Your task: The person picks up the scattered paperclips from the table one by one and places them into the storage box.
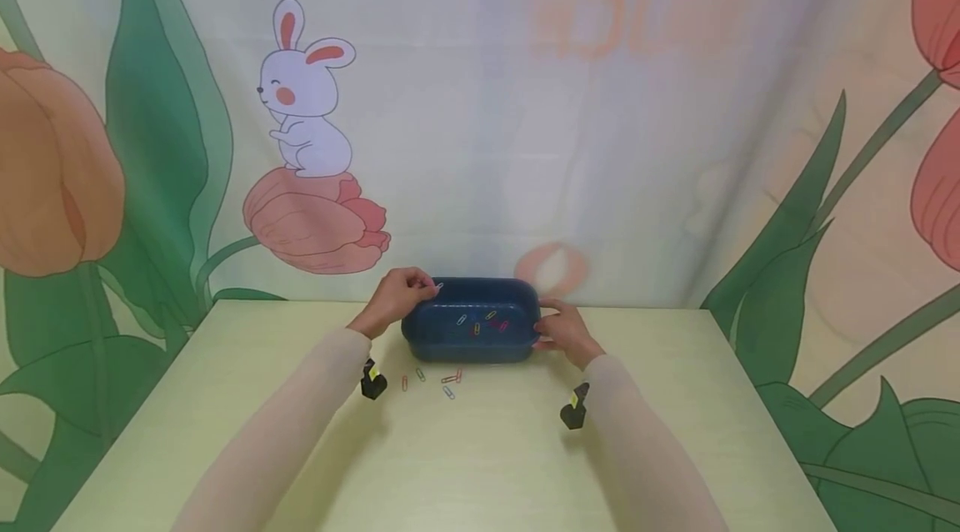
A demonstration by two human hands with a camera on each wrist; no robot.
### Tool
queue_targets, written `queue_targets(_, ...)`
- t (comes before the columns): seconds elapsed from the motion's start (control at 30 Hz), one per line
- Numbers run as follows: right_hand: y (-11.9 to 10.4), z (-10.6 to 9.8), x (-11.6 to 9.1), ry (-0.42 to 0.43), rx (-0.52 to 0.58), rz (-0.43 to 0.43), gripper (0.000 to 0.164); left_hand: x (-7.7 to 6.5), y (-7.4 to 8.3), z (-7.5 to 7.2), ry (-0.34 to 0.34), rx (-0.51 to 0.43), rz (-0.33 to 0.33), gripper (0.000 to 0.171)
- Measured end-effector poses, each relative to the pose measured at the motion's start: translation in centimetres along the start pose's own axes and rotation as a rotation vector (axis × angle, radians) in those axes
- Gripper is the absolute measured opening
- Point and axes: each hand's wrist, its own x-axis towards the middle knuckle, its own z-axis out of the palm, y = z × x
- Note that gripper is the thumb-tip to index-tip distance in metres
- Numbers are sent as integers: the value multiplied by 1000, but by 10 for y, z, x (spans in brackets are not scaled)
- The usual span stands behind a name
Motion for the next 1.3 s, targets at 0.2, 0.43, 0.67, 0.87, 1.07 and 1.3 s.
queue_targets(0.2, -1, 0, -1, 2, 2, -6, 56, 12, -6, 10, 22, -38, -13, 14)
queue_targets(0.43, -1, 0, -2, -3, -1, -5, 56, 17, -6, 19, 62, -47, -25, 14)
queue_targets(0.67, 0, 0, 0, 2, -11, 8, 56, 17, -3, 24, 64, -44, -61, 17)
queue_targets(0.87, -1, 1, -2, 4, -6, -4, 56, 13, 0, 20, 39, -21, -17, 22)
queue_targets(1.07, -1, 3, -5, -2, -6, -27, 56, -3, -4, 9, 18, 17, 75, 26)
queue_targets(1.3, -3, 3, -8, -10, 9, -22, 57, -29, -21, -2, -19, 10, 109, 23)
